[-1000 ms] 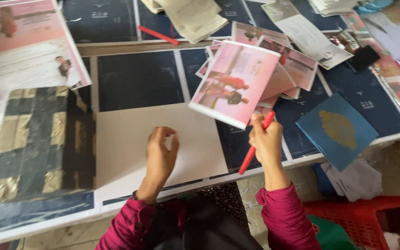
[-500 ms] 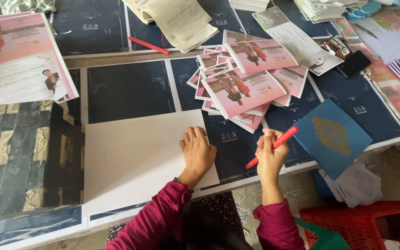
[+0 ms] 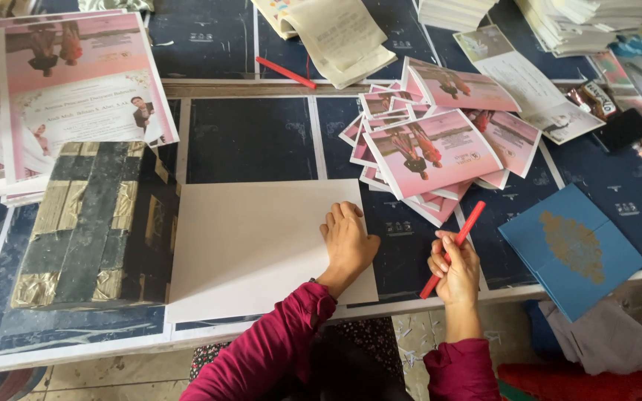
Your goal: The person inserts pink printed sheets into white folded covers on a table. They smooth the sheets with their hands and a red tool, then stack the completed booklets.
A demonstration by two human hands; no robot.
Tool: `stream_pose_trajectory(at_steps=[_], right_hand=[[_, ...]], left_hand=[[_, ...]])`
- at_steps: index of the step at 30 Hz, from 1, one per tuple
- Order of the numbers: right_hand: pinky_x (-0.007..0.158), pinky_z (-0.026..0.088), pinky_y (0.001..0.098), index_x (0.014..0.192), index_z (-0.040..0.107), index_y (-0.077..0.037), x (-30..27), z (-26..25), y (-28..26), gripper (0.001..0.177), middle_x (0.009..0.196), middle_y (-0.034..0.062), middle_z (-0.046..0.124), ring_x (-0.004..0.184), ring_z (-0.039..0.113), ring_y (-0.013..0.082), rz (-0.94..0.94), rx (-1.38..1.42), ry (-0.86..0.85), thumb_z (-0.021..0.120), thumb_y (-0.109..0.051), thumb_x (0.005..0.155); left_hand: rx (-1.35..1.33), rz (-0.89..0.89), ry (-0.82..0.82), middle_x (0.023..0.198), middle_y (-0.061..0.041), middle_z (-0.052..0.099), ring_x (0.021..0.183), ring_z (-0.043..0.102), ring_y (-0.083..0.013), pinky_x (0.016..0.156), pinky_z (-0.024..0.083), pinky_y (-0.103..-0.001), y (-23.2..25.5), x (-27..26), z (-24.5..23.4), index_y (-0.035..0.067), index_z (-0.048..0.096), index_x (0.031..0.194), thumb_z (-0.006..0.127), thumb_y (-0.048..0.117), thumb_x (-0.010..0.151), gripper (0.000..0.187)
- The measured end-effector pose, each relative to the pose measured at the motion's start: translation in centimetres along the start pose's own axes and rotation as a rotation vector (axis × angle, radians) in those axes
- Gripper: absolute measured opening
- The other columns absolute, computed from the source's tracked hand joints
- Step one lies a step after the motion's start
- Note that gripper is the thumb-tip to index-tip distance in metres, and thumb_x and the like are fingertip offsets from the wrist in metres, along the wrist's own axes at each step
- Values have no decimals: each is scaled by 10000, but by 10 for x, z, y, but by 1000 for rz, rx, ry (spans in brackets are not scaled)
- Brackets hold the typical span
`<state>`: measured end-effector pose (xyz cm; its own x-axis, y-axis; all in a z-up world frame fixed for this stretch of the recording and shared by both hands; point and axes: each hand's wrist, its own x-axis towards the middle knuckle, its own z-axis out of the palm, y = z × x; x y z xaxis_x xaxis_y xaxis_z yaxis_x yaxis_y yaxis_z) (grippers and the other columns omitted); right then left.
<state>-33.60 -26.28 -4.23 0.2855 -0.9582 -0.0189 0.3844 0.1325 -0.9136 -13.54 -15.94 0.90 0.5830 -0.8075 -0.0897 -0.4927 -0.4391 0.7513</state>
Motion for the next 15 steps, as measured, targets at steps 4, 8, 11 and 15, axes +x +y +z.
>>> stream_pose_trajectory(at_steps=[4, 8, 11, 15], right_hand=[[384, 285, 177, 1126, 670, 16, 2, -1, 0, 149, 738, 131, 574, 436, 320, 54, 1, -8, -3, 639, -89, 1024], [399, 295, 173, 1128, 671, 15, 4, -3, 2, 152, 744, 126, 579, 445, 334, 49, -8, -15, -12, 639, -88, 1021], [413, 299, 176, 1109, 678, 12, 6, -8, 4, 159, 744, 129, 579, 455, 345, 56, -8, -4, -32, 625, -117, 1033], [425, 363, 247, 994, 688, 52, 13, -16, 8, 217, 774, 223, 640, 485, 425, 141, 78, -62, -124, 607, -148, 1016]], left_hand=[[-111, -17, -3, 1134, -105, 439, 1111, 496, -372, 930, 332, -481, -6, 9, -5, 150, 375, 1126, 720, 50, 691, 563], [-297, -3, -10, 1089, -124, 488, 1038, 573, -384, 883, 353, -490, -14, 15, -12, 118, 425, 1125, 719, 11, 654, 566], [-431, 41, -2, 1045, -130, 504, 962, 639, -366, 807, 410, -468, -15, 11, -25, 85, 462, 1156, 697, -27, 655, 564], [-534, 158, -4, 982, -142, 530, 896, 699, -336, 739, 589, -383, -30, 2, -44, 67, 618, 1110, 650, -59, 708, 422]])
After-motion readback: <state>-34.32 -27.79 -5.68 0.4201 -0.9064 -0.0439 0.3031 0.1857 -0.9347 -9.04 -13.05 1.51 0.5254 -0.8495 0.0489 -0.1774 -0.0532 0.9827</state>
